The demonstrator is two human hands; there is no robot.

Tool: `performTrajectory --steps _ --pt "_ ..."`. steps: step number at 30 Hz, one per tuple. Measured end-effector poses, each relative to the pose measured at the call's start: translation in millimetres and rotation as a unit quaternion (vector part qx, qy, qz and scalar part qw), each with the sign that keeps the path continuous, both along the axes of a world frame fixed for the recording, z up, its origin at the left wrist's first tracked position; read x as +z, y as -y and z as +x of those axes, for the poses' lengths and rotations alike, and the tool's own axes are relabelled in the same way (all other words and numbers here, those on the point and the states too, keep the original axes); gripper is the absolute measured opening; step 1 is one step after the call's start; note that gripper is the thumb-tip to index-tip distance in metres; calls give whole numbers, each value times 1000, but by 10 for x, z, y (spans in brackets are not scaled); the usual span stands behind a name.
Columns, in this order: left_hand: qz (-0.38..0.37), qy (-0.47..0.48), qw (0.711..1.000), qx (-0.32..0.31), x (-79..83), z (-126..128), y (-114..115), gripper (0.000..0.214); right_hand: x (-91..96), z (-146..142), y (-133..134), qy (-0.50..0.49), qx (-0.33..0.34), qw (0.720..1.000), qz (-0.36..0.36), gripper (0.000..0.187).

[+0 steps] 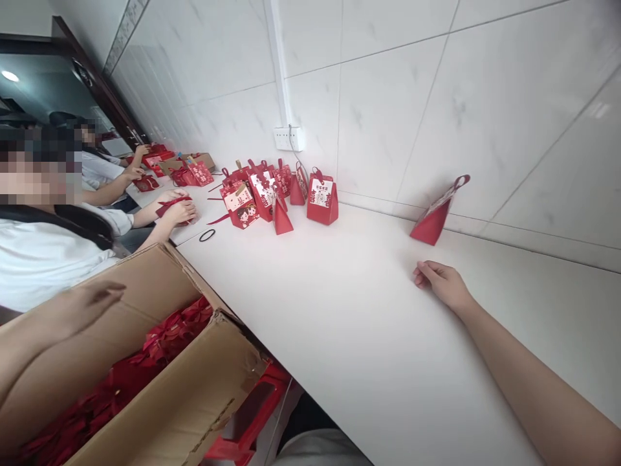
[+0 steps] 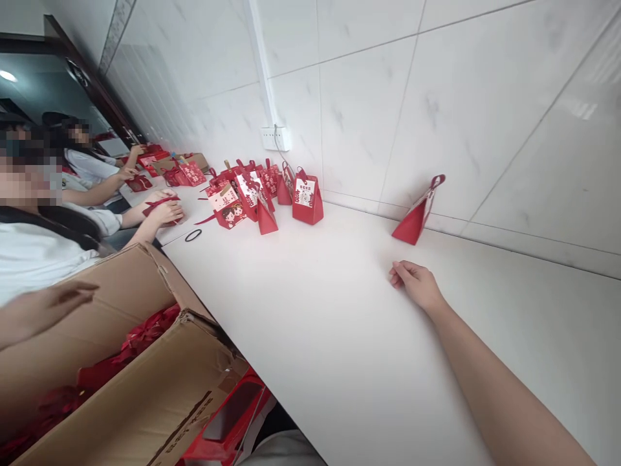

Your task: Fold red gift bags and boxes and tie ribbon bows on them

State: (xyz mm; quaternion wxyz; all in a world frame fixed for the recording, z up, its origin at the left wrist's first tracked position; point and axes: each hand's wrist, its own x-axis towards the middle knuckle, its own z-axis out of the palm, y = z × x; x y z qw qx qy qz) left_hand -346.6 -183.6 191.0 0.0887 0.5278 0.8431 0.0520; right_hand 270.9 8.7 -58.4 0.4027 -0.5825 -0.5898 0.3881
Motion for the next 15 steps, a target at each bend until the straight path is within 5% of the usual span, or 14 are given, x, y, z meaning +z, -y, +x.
performTrajectory --steps 4,9,12,15 --pt "57 -195 973 -113 394 339 -470 43 3 -17 -20 -27 15 999 16 44" --pt "151 -263 895 -327 656 1533 -1445 43 -3 -36 -54 -44 29 998 34 44" --pt "174 -166 858 -453 479 2332 -2051 39 1 -53 -91 -41 32 998 42 43" --pt "198 -53 840 -503 20 3162 -2551 38 12 -71 -151 -39 32 998 49 42"
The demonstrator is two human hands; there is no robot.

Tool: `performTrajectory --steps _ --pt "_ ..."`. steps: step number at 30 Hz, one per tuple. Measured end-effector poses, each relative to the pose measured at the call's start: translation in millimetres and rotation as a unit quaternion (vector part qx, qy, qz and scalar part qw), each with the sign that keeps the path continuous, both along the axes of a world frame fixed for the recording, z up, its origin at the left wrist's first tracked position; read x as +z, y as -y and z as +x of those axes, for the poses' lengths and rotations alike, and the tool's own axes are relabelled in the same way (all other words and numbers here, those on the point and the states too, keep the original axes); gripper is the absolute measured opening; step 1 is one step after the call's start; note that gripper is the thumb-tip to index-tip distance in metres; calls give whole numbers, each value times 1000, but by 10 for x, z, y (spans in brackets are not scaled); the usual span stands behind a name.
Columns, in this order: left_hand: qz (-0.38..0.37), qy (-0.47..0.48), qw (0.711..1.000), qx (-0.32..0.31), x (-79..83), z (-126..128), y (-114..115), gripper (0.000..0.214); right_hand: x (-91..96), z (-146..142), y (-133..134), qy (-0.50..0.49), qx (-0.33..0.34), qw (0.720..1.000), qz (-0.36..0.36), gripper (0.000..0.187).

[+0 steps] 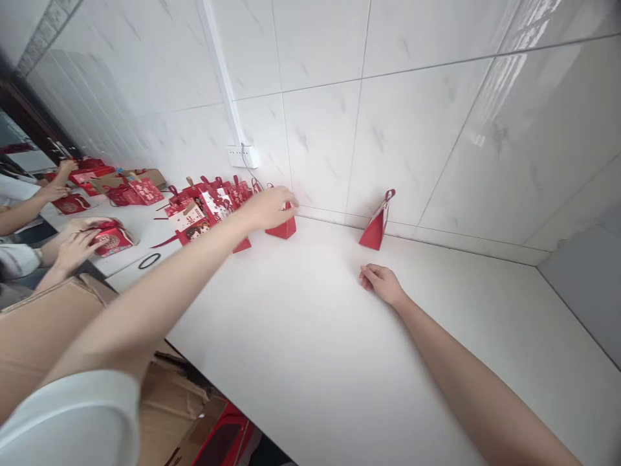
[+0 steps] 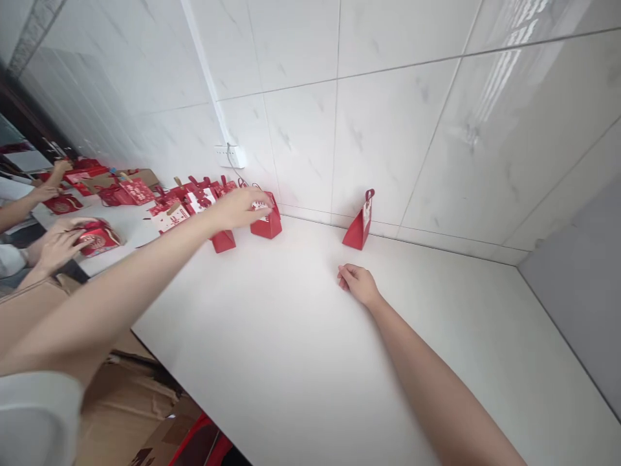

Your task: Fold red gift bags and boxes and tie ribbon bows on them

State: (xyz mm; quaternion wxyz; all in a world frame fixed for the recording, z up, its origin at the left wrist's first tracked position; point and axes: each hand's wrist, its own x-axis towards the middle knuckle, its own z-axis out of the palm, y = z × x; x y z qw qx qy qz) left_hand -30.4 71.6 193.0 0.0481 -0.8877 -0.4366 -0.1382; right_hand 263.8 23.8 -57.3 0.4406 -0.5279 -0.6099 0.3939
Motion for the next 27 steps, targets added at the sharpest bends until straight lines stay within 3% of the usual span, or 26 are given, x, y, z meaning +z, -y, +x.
performTrajectory --steps 4,7,9,12,16,21,23,25,27 --pt "-127 206 970 -12 -813 1130 -466 51 25 -12 -77 -7 -4 1000 5 43" --pt "-170 273 947 13 -1307 1851 -709 66 51 -14 -100 -19 -6 1000 9 43" --pt "-195 342 919 33 -1513 2208 -834 75 69 -17 -103 -27 -3 1000 12 42" --pt "-208 437 874 41 -1649 2505 -974 66 98 -22 -96 -35 -9 999 20 42" --pt "-243 462 853 26 -1649 2408 -1054 46 152 0 -72 -55 -97 992 56 42" --pt "-350 437 828 -43 -1563 1740 -836 53 207 63 -50 -81 -284 936 192 43" --pt "-414 420 804 -76 -1520 1448 -649 56 220 65 -37 -74 -285 920 260 49" --pt "-452 416 783 -96 -1463 1209 -442 57 235 39 -14 -69 -232 925 293 52" --pt "-436 439 776 -127 -1379 1043 -248 55 252 -20 23 -77 -165 939 292 51"
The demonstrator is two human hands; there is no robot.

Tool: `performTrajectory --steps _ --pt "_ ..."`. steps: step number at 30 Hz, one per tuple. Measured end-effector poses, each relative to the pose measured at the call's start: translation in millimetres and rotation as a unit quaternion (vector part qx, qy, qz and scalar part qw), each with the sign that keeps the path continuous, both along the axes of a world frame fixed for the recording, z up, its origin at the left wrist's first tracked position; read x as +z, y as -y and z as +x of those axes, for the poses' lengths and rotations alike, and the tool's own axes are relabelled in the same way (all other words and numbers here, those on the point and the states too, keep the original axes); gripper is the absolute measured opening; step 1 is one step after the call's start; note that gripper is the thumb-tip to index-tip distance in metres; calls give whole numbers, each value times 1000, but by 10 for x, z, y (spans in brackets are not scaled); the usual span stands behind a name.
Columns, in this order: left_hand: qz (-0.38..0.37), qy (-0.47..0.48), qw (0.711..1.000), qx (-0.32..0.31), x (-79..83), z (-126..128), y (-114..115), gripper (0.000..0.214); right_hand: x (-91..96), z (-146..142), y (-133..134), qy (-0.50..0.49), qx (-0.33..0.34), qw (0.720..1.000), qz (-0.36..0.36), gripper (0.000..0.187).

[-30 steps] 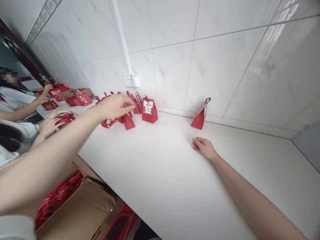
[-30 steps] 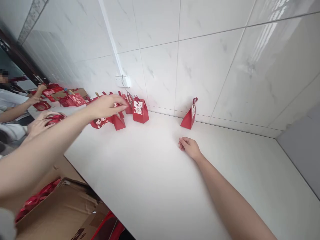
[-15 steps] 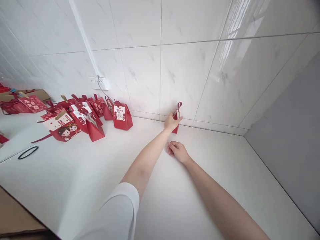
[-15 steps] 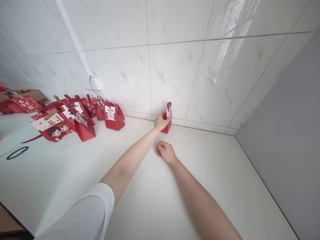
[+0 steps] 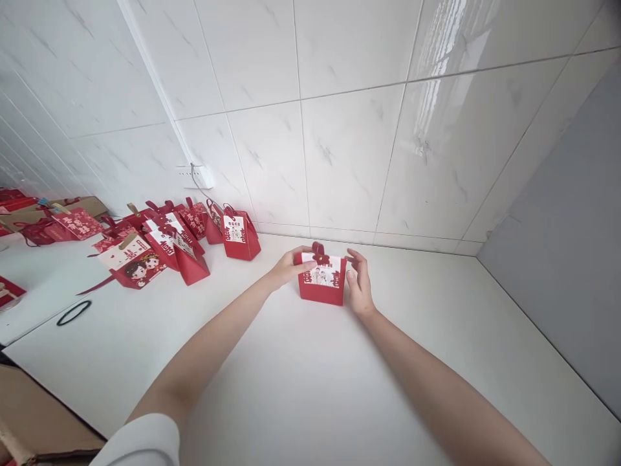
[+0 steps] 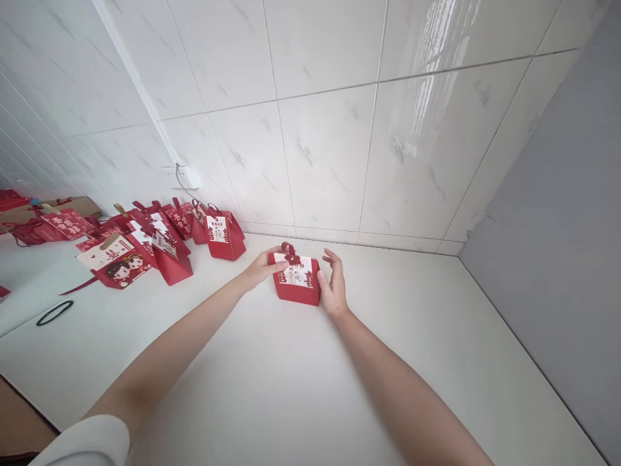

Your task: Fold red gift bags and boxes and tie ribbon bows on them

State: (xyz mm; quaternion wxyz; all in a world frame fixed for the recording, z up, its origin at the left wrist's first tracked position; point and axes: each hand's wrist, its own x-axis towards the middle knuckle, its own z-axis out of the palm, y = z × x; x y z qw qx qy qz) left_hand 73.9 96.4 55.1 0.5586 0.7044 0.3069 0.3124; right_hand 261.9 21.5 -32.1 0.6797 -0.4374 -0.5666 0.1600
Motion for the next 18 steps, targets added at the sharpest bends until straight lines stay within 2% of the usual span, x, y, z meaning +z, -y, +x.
performTrajectory --steps 3,5,8,12,15,18 --pt "85 27 996 14 177 -122 237 43 30 -134 82 -1 94 995 -17 46" --pt "128 -4 991 25 305 -159 360 34 59 -231 145 -16 120 993 -15 42" --pt "144 -59 987 24 463 -216 504 31 148 -335 229 -41 114 993 -12 36" --pt "144 -157 977 -31 583 -333 613 31 404 -349 332 -19 109 993 32 30" --pt "194 -226 953 -50 639 -402 649 32 653 -293 402 51 62 990 120 13" --pt "229 -255 938 -53 701 -428 688 31 836 -213 428 165 52 968 182 6"
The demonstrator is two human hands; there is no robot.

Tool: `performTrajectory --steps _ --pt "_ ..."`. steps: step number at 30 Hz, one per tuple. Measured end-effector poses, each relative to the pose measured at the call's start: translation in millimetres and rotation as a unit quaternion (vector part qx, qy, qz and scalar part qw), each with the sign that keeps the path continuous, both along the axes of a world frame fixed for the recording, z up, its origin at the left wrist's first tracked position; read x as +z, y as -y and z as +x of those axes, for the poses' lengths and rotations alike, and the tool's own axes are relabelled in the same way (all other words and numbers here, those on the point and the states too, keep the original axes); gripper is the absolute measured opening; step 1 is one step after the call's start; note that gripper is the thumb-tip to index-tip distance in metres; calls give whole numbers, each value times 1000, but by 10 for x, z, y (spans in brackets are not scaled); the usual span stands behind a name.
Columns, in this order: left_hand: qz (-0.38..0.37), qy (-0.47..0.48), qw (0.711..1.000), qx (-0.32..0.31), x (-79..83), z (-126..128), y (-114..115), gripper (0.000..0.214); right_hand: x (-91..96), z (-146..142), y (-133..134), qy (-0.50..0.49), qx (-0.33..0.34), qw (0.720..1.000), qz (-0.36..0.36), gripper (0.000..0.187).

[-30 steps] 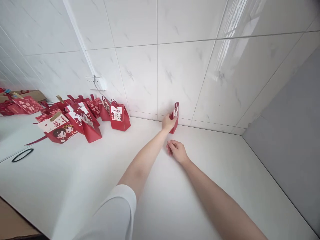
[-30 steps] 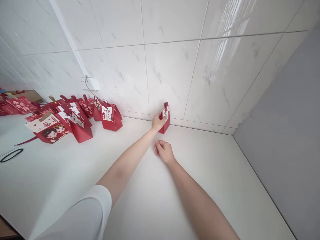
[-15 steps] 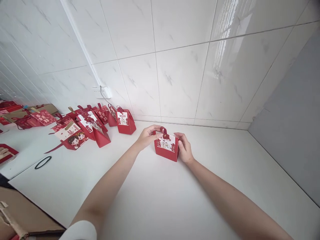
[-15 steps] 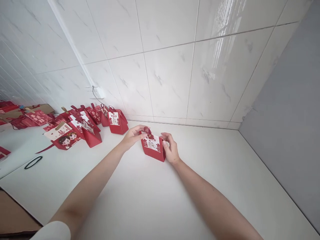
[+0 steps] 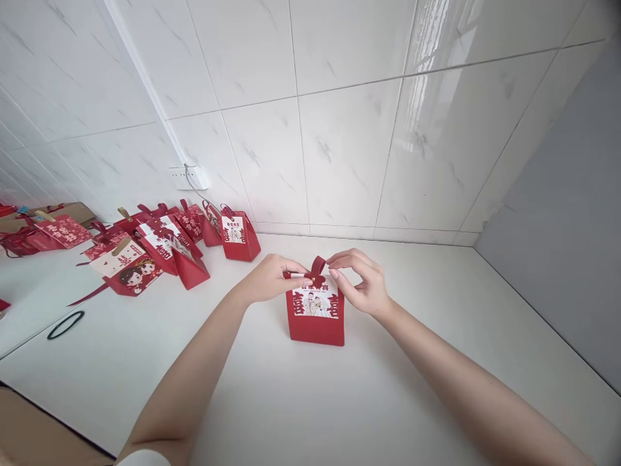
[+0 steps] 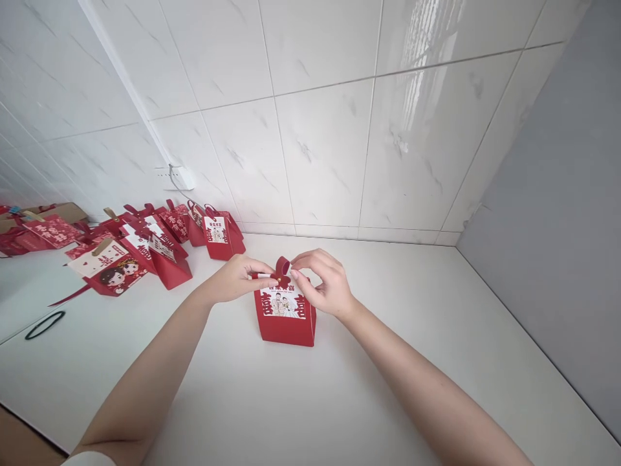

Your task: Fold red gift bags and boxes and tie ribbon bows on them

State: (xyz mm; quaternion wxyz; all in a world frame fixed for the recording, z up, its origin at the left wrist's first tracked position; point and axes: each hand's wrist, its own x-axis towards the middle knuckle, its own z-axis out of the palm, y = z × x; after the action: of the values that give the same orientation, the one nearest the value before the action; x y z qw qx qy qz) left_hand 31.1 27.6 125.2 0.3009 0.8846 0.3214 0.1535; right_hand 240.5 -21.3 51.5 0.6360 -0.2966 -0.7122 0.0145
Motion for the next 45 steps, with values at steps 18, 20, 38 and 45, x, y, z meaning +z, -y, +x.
performTrajectory --steps 18,20,38,45 --pt "258 -32 963 -75 82 -113 104 24 402 179 217 275 15 951 -138 17" --pt "268 -52 959 -78 109 -119 150 25 409 177 226 271 31 951 -146 17" --pt "-52 23 998 -17 46 44 137 28 602 250 387 217 97 947 -217 21" --pt "-186 62 980 -41 -139 146 55 34 594 212 403 237 107 934 -243 21"
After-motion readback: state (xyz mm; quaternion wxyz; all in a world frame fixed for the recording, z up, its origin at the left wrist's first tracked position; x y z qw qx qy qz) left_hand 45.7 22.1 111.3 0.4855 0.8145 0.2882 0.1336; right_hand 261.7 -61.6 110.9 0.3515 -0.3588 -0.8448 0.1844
